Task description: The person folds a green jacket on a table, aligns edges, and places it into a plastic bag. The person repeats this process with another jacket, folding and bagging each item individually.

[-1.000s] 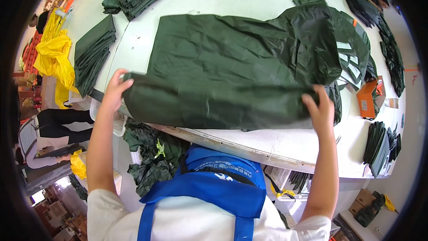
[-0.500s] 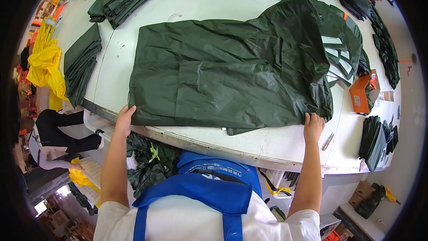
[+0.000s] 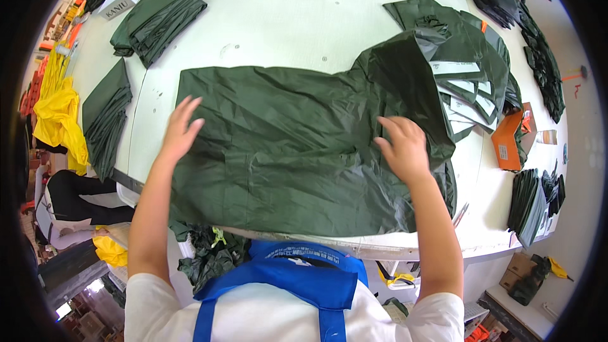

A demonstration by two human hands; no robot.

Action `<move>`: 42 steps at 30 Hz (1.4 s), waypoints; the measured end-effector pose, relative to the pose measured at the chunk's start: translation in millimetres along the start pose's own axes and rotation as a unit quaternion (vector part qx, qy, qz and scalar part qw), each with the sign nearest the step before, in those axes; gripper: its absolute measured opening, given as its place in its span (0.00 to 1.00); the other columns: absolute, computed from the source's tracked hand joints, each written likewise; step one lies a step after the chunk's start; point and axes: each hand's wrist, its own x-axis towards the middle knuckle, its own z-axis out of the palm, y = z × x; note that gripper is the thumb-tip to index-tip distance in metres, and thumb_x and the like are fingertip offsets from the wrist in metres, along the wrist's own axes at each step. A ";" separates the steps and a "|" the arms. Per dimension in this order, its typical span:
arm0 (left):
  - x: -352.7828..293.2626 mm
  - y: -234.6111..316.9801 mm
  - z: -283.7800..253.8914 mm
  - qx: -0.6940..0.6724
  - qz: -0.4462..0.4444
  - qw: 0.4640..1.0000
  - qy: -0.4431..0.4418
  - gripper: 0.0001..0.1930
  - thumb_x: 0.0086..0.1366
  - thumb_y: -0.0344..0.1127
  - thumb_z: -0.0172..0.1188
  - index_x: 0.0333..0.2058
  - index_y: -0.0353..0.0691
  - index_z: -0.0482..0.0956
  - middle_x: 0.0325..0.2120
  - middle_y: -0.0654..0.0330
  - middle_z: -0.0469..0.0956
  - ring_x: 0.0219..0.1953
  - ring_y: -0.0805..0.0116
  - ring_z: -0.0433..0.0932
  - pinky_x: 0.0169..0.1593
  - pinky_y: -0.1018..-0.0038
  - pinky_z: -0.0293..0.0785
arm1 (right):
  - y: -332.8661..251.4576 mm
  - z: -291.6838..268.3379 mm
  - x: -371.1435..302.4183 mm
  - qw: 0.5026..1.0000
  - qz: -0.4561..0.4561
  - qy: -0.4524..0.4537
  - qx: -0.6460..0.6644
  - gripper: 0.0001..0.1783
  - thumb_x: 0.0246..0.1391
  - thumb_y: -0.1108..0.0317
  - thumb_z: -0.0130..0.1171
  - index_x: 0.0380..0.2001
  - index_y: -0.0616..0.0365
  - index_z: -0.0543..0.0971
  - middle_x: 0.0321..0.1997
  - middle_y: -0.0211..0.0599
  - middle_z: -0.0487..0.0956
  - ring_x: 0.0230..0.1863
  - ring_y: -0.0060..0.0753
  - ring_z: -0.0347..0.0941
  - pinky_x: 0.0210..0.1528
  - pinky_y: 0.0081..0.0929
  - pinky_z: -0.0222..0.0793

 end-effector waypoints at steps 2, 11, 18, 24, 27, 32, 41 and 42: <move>41.6 11.1 31.2 0.097 -0.004 0.991 -0.095 0.28 0.63 0.48 0.55 0.62 0.60 0.61 0.66 0.54 0.54 0.67 0.46 0.51 0.67 0.55 0.49 | 20.3 25.1 31.5 0.994 0.012 0.012 -0.105 0.31 0.50 0.58 0.62 0.57 0.54 0.68 0.60 0.41 0.69 0.61 0.48 0.62 0.63 0.44 0.56; 92.6 105.4 80.0 0.033 0.131 0.989 -0.062 0.31 0.54 0.37 0.64 0.56 0.41 0.67 0.59 0.50 0.62 0.61 0.47 0.60 0.63 0.58 0.58 | 166.2 -26.8 127.9 0.813 0.440 0.210 0.318 0.39 0.46 0.38 0.61 0.52 0.59 0.72 0.41 0.36 0.77 0.36 0.33 0.73 0.44 0.34 0.66; 130.4 224.5 205.8 -0.083 0.273 0.955 -0.085 0.28 0.59 0.45 0.59 0.57 0.42 0.67 0.59 0.51 0.63 0.62 0.53 0.61 0.63 0.58 0.59 | 208.4 -8.2 226.5 0.729 0.488 0.133 0.461 0.30 0.49 0.51 0.65 0.47 0.66 0.76 0.42 0.39 0.79 0.42 0.37 0.76 0.46 0.37 0.71; 123.9 221.8 208.7 0.000 0.253 0.961 -0.115 0.29 0.61 0.48 0.56 0.62 0.65 0.62 0.68 0.52 0.46 0.68 0.52 0.49 0.63 0.48 0.52 | 17.8 -65.1 232.4 0.810 0.300 0.302 0.403 0.25 0.63 0.52 0.48 0.50 0.64 0.75 0.55 0.39 0.75 0.57 0.36 0.71 0.64 0.35 0.60; 125.9 222.8 212.6 0.003 0.260 0.955 -0.142 0.28 0.63 0.45 0.53 0.62 0.54 0.62 0.66 0.51 0.49 0.66 0.53 0.52 0.62 0.51 0.55 | -31.6 8.5 187.1 0.963 -0.268 -0.006 0.041 0.28 0.53 0.58 0.56 0.57 0.54 0.69 0.64 0.46 0.64 0.64 0.53 0.60 0.62 0.48 0.58; 88.3 206.7 211.7 -0.095 0.222 0.962 -0.129 0.26 0.65 0.40 0.50 0.61 0.45 0.63 0.63 0.49 0.58 0.61 0.49 0.62 0.60 0.58 0.61 | -64.2 -8.2 90.2 0.980 -0.128 -0.151 0.030 0.48 0.36 0.50 0.71 0.63 0.43 0.63 0.68 0.37 0.59 0.69 0.54 0.49 0.68 0.62 0.38; 102.3 215.6 62.3 -0.312 0.016 0.924 -0.219 0.27 0.53 0.35 0.68 0.51 0.38 0.70 0.49 0.48 0.71 0.51 0.52 0.72 0.53 0.65 0.70 | 103.0 -4.5 -43.3 0.947 0.301 0.014 -0.115 0.46 0.38 0.74 0.66 0.64 0.49 0.60 0.53 0.40 0.73 0.59 0.46 0.64 0.61 0.39 0.56; 105.5 210.4 81.5 -0.168 0.068 0.977 -0.113 0.26 0.54 0.35 0.67 0.51 0.37 0.69 0.49 0.48 0.70 0.50 0.52 0.72 0.51 0.65 0.71 | 103.0 -1.0 -43.2 0.936 0.341 0.066 -0.060 0.43 0.38 0.75 0.65 0.61 0.50 0.63 0.49 0.39 0.74 0.56 0.46 0.66 0.59 0.37 0.59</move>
